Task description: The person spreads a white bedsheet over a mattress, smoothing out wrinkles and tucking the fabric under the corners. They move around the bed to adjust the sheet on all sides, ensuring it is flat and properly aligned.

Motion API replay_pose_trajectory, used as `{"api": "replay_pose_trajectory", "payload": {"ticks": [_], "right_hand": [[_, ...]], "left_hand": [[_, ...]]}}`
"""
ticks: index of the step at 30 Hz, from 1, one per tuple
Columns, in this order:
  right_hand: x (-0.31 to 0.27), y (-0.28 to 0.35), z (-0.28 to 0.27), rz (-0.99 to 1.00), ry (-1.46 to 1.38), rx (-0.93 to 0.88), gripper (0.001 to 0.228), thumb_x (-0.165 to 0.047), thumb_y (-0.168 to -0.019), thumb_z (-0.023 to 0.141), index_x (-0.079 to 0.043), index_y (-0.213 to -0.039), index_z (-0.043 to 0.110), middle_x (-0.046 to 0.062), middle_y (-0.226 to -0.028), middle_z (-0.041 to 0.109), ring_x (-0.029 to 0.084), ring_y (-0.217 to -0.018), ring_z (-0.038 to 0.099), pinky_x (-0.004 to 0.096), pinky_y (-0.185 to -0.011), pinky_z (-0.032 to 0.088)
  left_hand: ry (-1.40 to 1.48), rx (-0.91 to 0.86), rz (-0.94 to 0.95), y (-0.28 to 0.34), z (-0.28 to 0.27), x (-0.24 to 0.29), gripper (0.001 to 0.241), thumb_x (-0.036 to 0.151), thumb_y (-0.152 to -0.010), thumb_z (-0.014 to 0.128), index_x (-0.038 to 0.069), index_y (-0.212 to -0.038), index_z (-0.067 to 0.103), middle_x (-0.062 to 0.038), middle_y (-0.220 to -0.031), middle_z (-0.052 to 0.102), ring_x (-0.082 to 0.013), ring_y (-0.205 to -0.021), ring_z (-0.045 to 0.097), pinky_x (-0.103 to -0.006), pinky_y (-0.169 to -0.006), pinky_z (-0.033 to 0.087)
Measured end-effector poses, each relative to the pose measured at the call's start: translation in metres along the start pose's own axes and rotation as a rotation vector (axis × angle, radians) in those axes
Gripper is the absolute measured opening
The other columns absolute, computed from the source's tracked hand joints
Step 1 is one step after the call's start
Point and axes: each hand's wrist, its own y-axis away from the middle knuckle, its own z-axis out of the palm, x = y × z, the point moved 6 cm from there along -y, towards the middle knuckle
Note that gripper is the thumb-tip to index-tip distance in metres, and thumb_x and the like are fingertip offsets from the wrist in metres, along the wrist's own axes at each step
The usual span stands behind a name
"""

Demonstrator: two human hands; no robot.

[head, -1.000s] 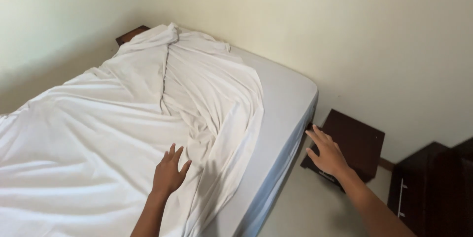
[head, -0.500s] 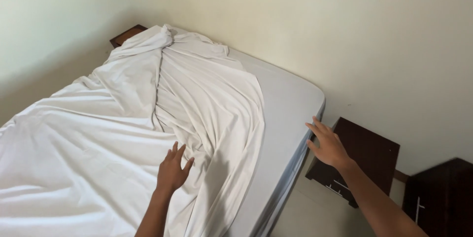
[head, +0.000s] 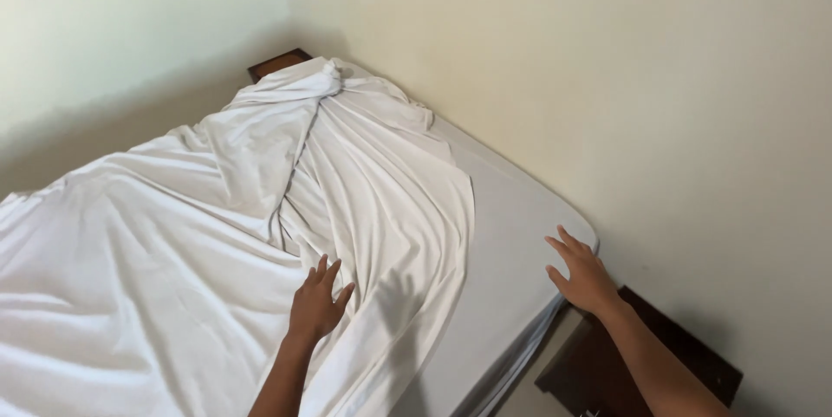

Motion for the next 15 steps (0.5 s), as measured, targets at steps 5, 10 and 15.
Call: {"api": "replay_pose_trajectory", "payload": {"ticks": [5, 10, 15], "right_hand": [[0.028, -0.039, -0.01, -0.06, -0.014, -0.03, 0.06, -0.031, -0.095, 0.063, -0.025, -0.152, 0.046, 0.001, -0.17, 0.025, 0.027, -0.152, 0.031, 0.049, -0.119, 0.035], [0.05, -0.079, -0.001, -0.12, 0.01, -0.044, 0.06, -0.031, -0.094, 0.064, -0.025, -0.151, 0.047, 0.001, -0.17, 0.026, 0.027, -0.151, 0.033, 0.049, -0.118, 0.035], [0.057, -0.12, 0.006, -0.145, 0.002, -0.07, 0.059, -0.031, -0.094, 0.064, -0.025, -0.151, 0.047, 0.001, -0.169, 0.026, 0.028, -0.151, 0.033, 0.048, -0.119, 0.035]], "left_hand": [[0.014, 0.004, -0.078, -0.003, 0.013, 0.035, 0.065, 0.046, -0.093, 0.064, 0.017, -0.15, 0.048, -0.011, -0.165, 0.033, -0.0395, -0.146, 0.039, -0.0508, -0.112, 0.042], [0.014, -0.01, -0.134, -0.007, 0.033, 0.044, 0.063, 0.046, -0.094, 0.064, 0.018, -0.149, 0.049, -0.011, -0.164, 0.034, -0.039, -0.149, 0.037, -0.0505, -0.113, 0.042], [0.043, 0.016, -0.158, -0.028, 0.05, 0.04, 0.063, 0.045, -0.094, 0.064, 0.017, -0.149, 0.049, -0.013, -0.164, 0.035, -0.0395, -0.148, 0.036, -0.0501, -0.112, 0.042]]}}
